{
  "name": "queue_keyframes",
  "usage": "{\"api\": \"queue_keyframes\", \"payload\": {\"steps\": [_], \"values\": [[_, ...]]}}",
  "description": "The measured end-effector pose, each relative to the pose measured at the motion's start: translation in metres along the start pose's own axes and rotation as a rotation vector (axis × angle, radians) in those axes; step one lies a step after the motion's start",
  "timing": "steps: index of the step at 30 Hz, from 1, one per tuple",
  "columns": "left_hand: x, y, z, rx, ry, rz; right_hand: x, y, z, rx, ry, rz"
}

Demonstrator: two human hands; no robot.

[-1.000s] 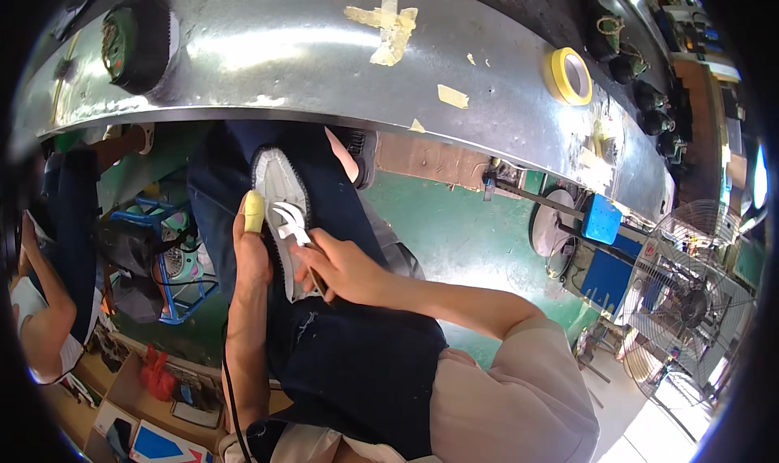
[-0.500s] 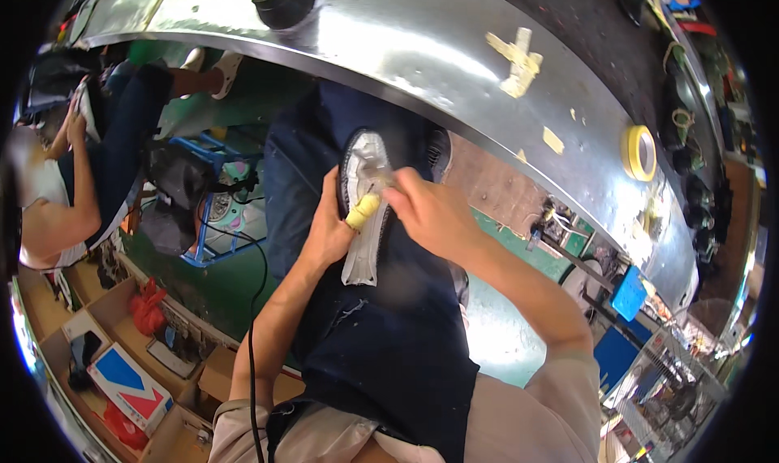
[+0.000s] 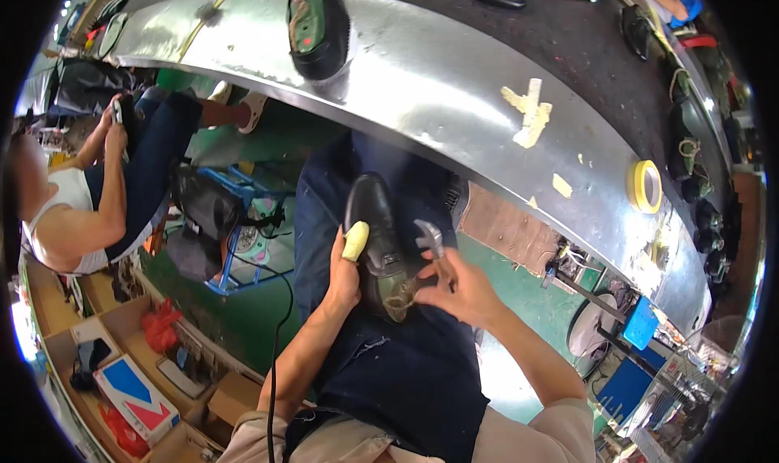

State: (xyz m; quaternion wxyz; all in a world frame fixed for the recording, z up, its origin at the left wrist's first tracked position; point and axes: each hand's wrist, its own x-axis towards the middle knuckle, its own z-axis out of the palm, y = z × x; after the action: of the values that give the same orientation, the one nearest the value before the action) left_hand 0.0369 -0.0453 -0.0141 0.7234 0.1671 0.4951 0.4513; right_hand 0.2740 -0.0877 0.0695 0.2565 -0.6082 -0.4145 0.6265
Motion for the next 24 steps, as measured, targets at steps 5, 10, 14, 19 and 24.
{"api": "queue_keyframes", "payload": {"steps": [5,10,14,19,24], "values": [[-0.014,0.038,0.065,0.111,0.078,0.146,-0.006,-0.042,0.014,-0.329,-0.134,0.079],[0.008,0.113,0.113,0.112,-0.257,0.489,-0.011,-0.051,-0.050,0.379,-0.114,-0.167],[0.078,0.159,0.088,0.444,0.093,1.125,-0.012,-0.114,-0.115,0.785,0.112,-0.179],[0.138,0.207,0.117,0.924,0.315,1.162,0.046,-0.142,-0.285,0.225,0.844,-0.126],[0.137,0.206,0.104,0.732,0.159,0.915,0.074,-0.079,-0.373,-0.122,1.103,-0.349]]}}
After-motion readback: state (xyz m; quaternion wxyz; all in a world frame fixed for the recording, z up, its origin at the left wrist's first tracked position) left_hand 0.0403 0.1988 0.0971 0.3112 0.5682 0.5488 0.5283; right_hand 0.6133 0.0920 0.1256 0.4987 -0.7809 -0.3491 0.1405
